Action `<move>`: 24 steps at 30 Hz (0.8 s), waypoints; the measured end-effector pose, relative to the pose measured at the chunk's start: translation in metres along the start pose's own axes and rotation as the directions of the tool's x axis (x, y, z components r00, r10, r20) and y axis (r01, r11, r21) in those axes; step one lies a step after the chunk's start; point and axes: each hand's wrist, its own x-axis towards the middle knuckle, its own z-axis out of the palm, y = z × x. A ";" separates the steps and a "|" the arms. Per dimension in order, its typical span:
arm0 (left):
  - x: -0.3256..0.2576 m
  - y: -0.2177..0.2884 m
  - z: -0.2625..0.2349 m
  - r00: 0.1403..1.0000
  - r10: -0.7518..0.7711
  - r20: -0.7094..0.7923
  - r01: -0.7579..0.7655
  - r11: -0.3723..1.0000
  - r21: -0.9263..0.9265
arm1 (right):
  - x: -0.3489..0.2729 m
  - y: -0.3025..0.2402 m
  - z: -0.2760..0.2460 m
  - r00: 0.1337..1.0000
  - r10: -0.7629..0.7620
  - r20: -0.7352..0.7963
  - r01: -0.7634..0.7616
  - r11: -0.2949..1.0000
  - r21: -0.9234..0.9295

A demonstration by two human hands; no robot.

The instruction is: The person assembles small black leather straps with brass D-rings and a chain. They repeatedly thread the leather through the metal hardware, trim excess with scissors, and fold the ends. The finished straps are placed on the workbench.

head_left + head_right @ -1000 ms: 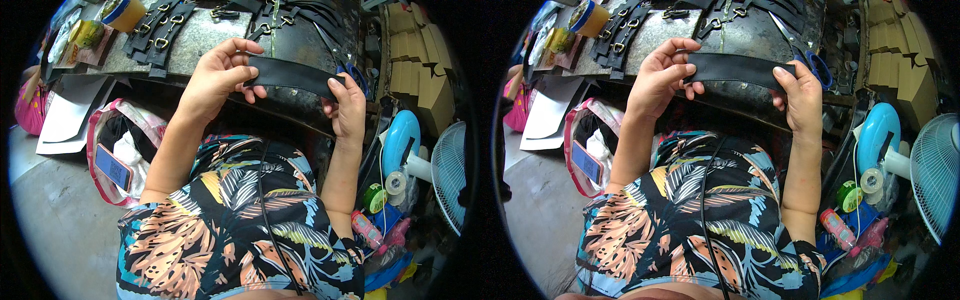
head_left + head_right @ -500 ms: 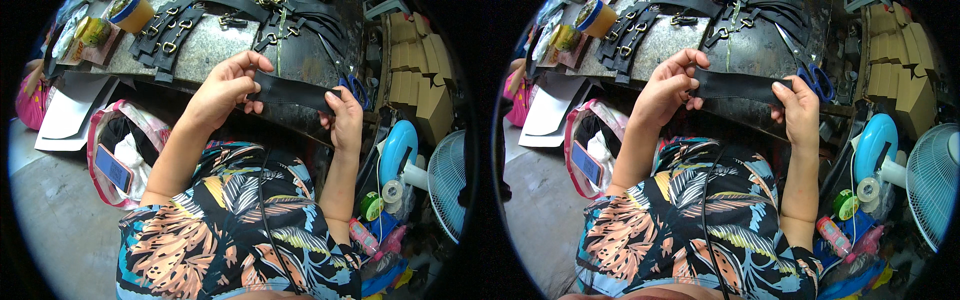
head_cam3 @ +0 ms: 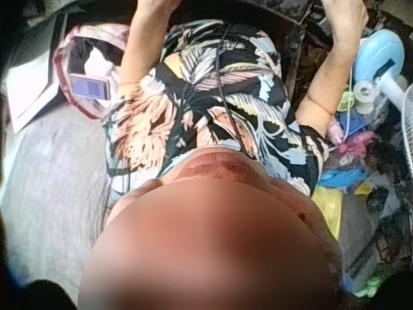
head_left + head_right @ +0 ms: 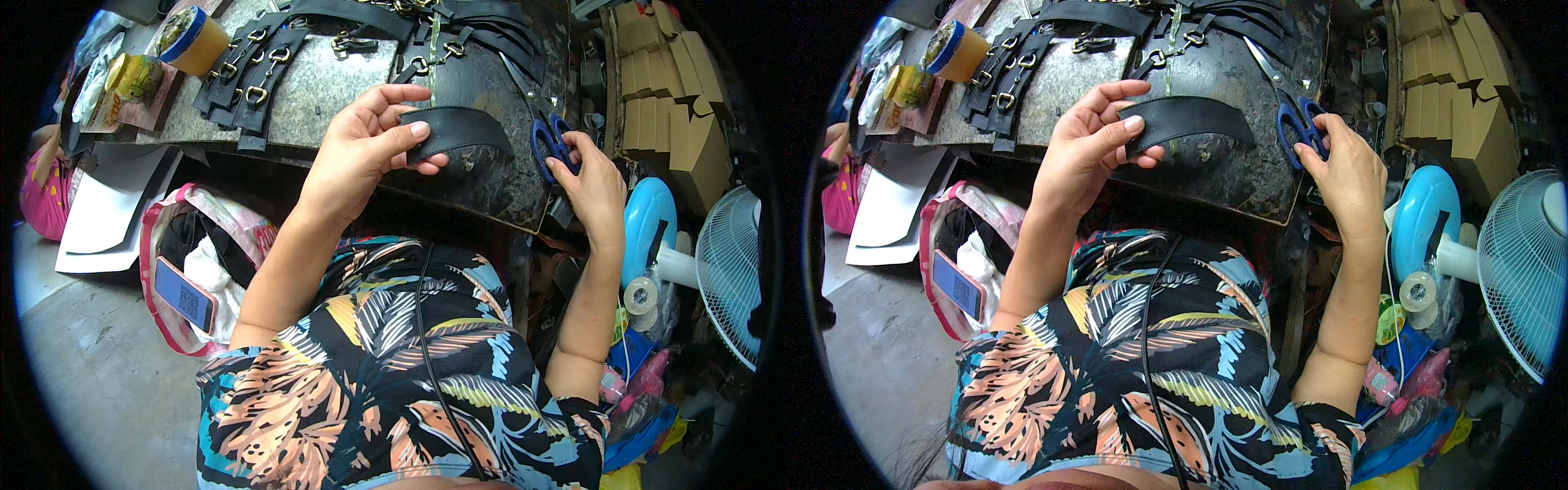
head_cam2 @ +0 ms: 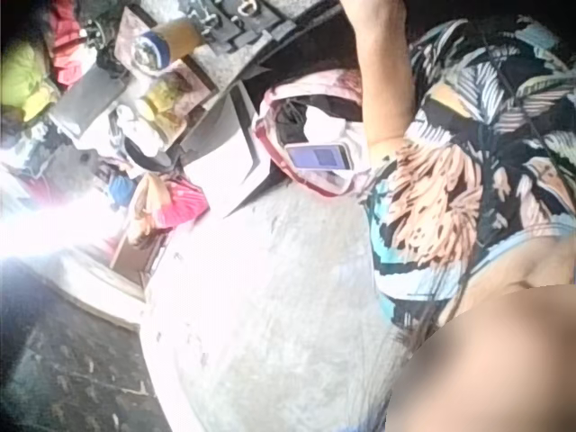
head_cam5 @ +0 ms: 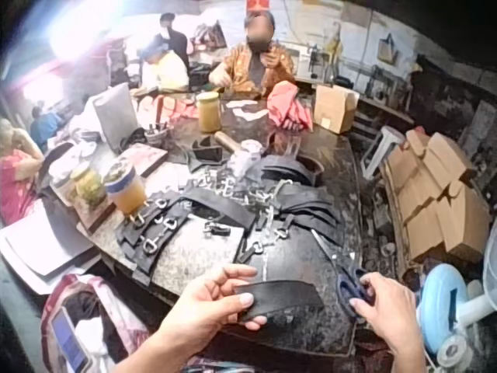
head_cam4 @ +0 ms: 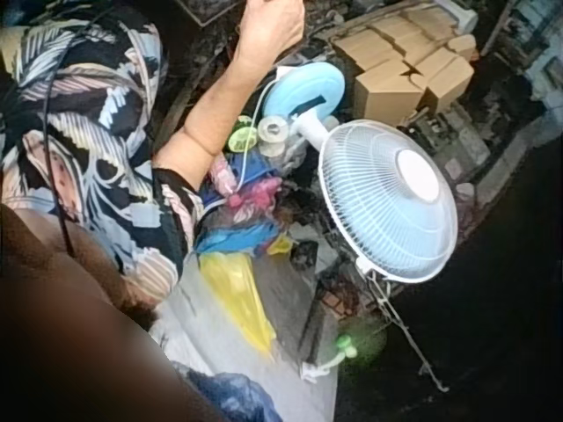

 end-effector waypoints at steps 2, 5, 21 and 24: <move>0.000 -0.001 -0.001 1.000 -0.011 0.009 0.011 1.000 -0.006 | -0.002 0.004 -0.004 0.990 0.103 0.094 -0.101 0.994 -0.033; -0.001 -0.001 -0.001 1.000 -0.007 0.022 0.007 1.000 -0.009 | -0.009 0.006 -0.013 0.946 0.169 0.276 -0.287 0.833 0.473; -0.009 0.000 0.022 0.972 0.225 -0.072 -0.194 0.936 0.294 | -0.124 -0.046 -0.010 0.794 -0.300 0.529 -0.504 0.164 0.848; -0.011 -0.002 0.023 0.968 0.246 -0.052 -0.212 0.911 0.353 | -0.123 -0.048 -0.011 0.796 -0.284 0.535 -0.504 0.181 0.845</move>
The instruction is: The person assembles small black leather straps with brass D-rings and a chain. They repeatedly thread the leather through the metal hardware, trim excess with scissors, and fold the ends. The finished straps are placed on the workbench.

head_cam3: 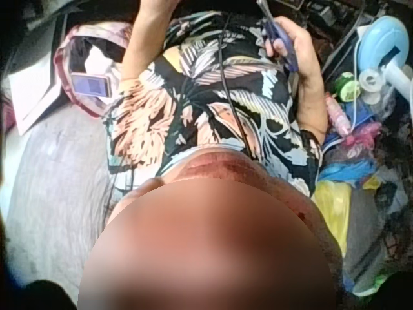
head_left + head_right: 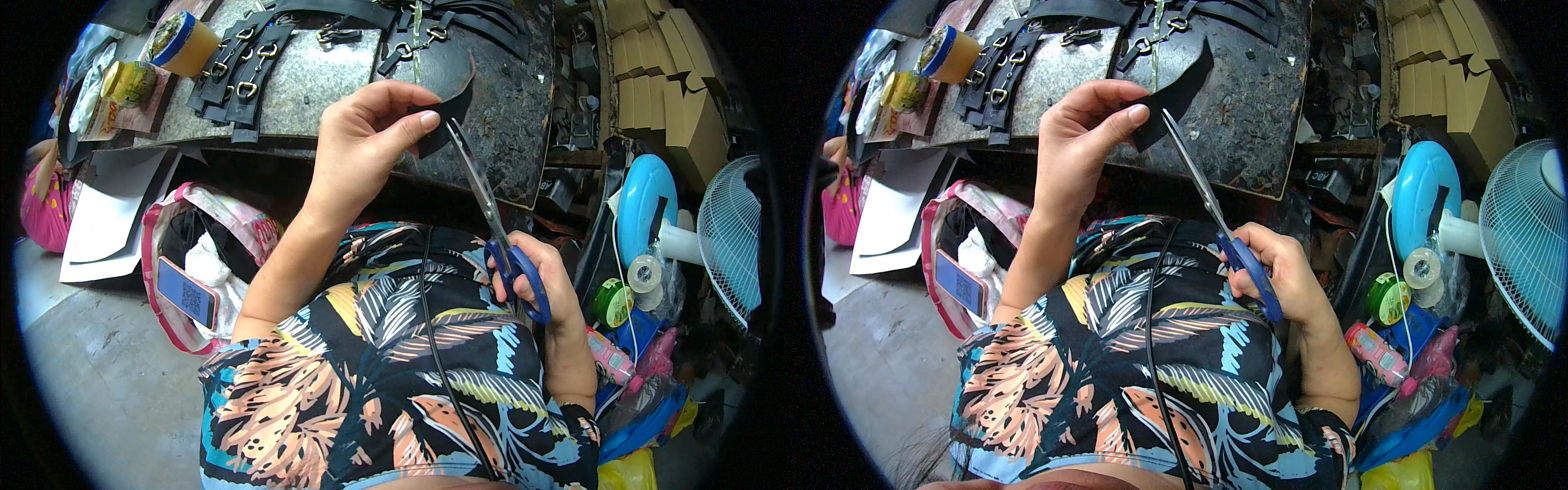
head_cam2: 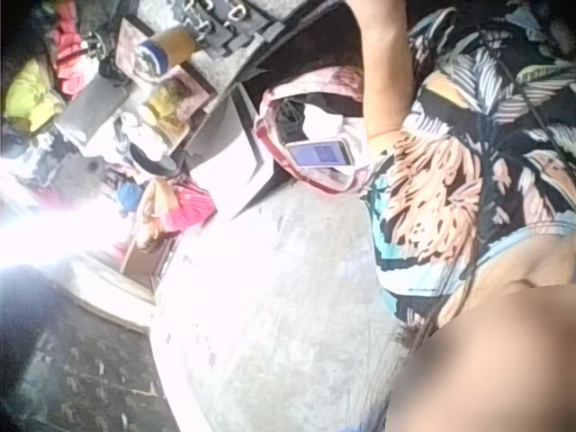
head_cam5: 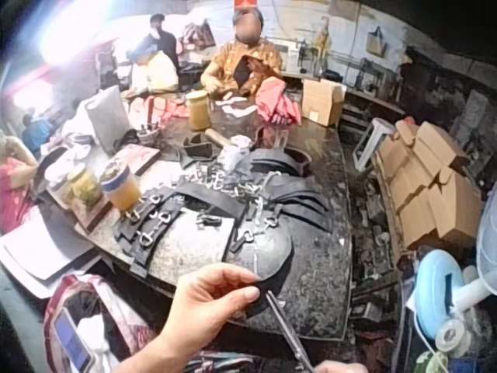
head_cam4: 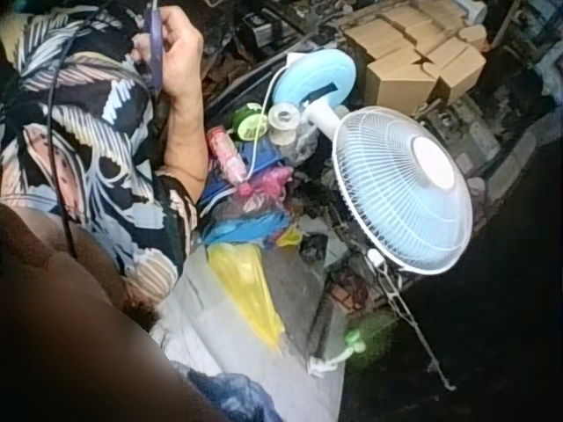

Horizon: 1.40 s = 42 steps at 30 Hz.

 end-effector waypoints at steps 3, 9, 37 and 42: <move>0.000 0.000 -0.002 1.000 -0.014 0.026 0.014 1.000 0.004 | 0.002 -0.004 0.002 0.999 0.037 -0.029 -0.038 0.998 -0.057; 0.004 -0.005 -0.005 0.986 -0.145 0.087 0.158 0.970 -0.182 | 0.005 -0.008 0.007 0.997 0.031 -0.077 -0.037 0.996 -0.082; -0.001 -0.001 -0.017 0.993 -0.086 -0.085 0.089 0.995 0.040 | 0.008 0.001 -0.026 0.999 -0.010 0.036 0.005 0.993 0.118; -0.002 0.015 -0.029 0.937 0.341 0.073 -0.137 0.168 0.976 | 0.009 0.010 -0.029 0.997 -0.041 -0.068 0.046 0.996 0.078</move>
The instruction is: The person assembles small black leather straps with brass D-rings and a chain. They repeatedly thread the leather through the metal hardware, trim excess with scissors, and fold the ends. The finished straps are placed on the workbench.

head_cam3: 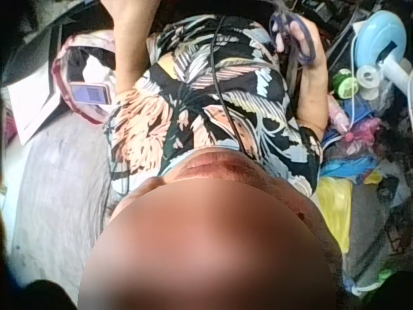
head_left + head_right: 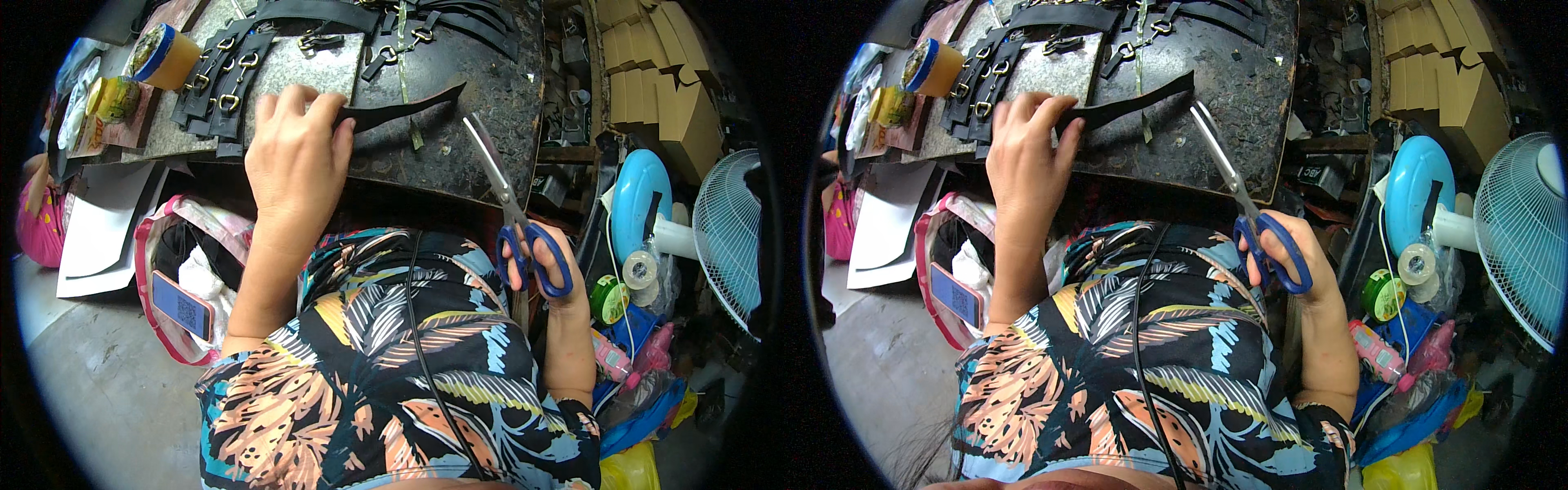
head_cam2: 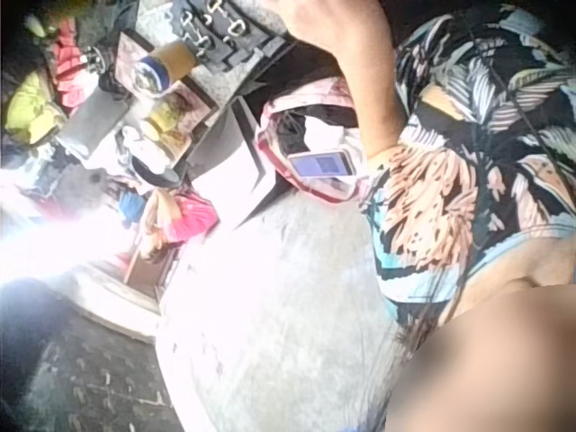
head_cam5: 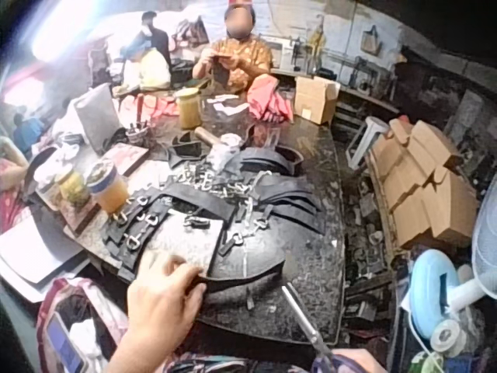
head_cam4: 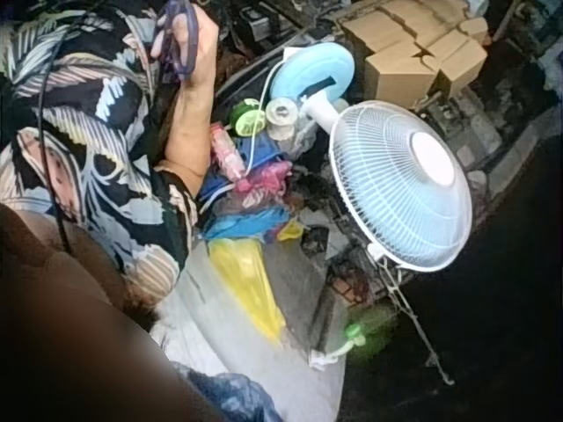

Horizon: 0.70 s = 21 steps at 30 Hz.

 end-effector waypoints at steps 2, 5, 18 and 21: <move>0.006 0.006 0.005 0.978 0.154 -0.143 -0.121 0.969 0.214 | 0.001 0.000 0.000 0.999 -0.018 -0.045 0.017 1.000 -0.025; 0.023 0.018 0.028 0.957 0.273 -0.103 -0.272 0.962 0.019 | 0.004 -0.003 0.001 0.996 0.033 -0.078 -0.037 0.997 -0.062; 0.050 0.023 0.067 0.976 0.197 -0.090 -0.198 0.980 0.003 | 0.010 -0.007 0.008 0.997 0.028 -0.066 -0.032 0.998 -0.055; 0.048 0.023 0.051 0.996 0.086 0.025 -0.067 0.902 -0.426 | 0.013 -0.013 0.009 0.999 0.016 -0.031 -0.019 0.995 -0.098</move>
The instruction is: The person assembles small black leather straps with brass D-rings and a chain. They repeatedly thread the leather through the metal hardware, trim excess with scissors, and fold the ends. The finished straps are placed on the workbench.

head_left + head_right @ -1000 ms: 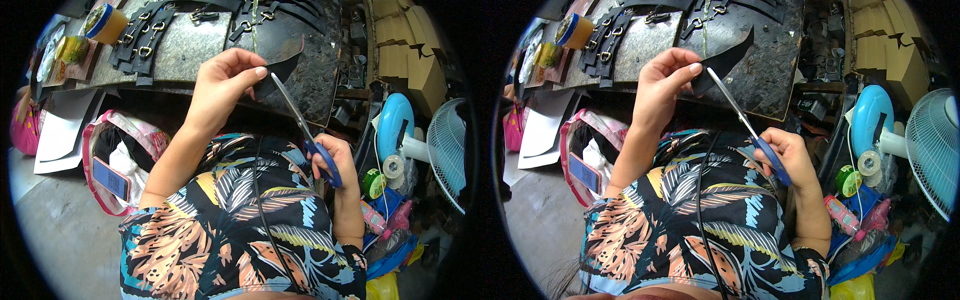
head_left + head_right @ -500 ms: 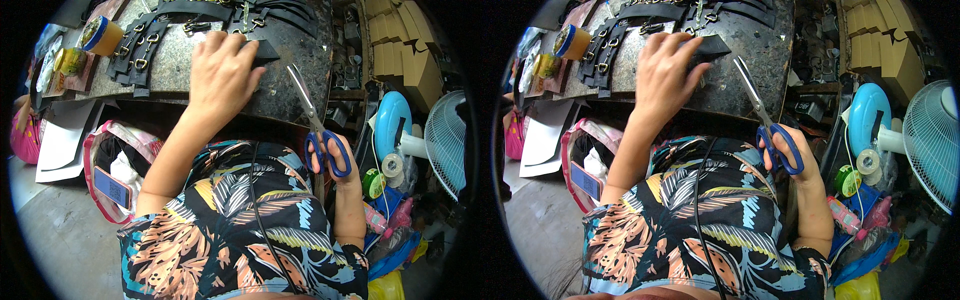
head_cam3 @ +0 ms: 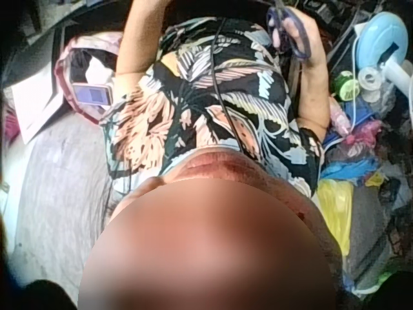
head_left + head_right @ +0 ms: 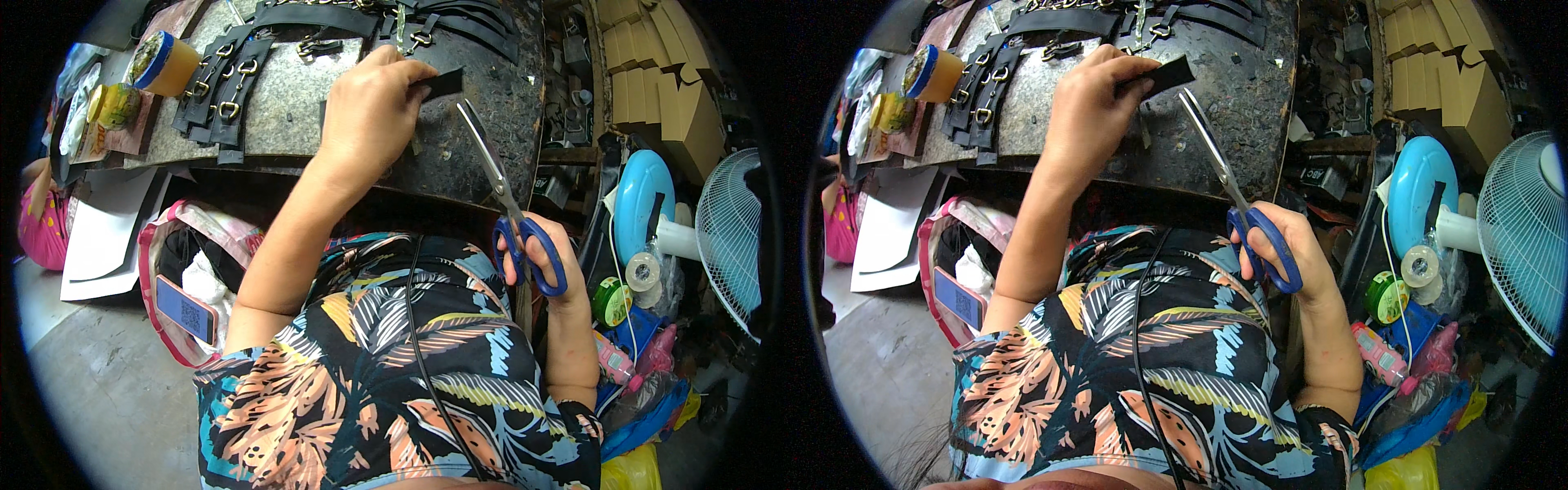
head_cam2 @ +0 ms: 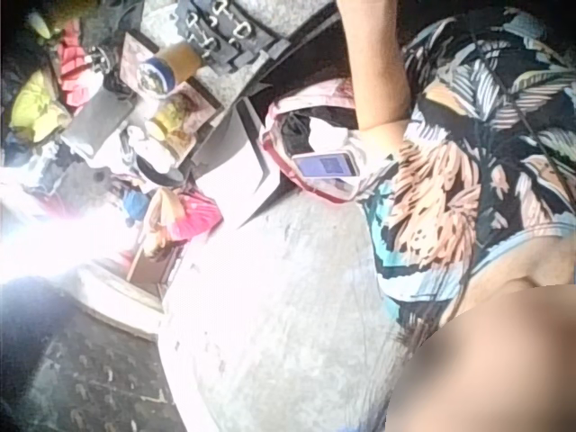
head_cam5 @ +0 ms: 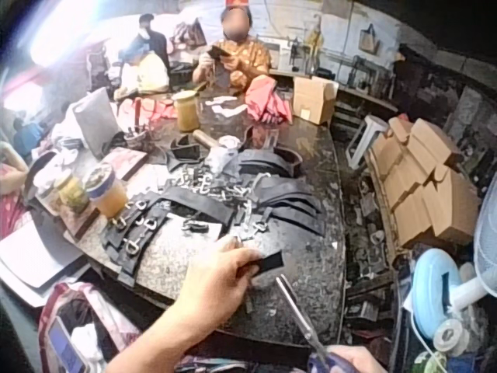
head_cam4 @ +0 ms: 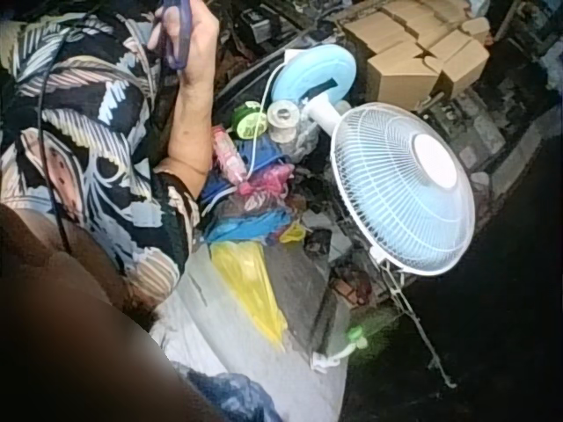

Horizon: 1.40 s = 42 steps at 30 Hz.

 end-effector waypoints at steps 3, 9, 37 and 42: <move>0.006 0.000 -0.018 0.987 -0.088 0.137 0.129 0.937 -0.324 | 0.002 -0.006 0.002 1.000 -0.013 0.000 0.013 0.998 -0.059; 0.013 -0.007 -0.027 0.951 -0.137 0.275 0.286 0.723 -0.628 | 0.004 -0.014 0.001 1.000 0.000 0.013 0.001 0.997 -0.075; 0.000 -0.006 -0.017 0.775 -0.225 0.591 0.624 0.123 -0.772 | 0.003 -0.012 -0.004 0.998 -0.039 0.045 0.039 0.999 -0.009; -0.001 -0.003 -0.020 0.791 -0.237 0.564 0.606 0.182 -0.774 | 0.000 -0.016 0.000 0.998 0.016 -0.055 -0.024 0.987 -0.159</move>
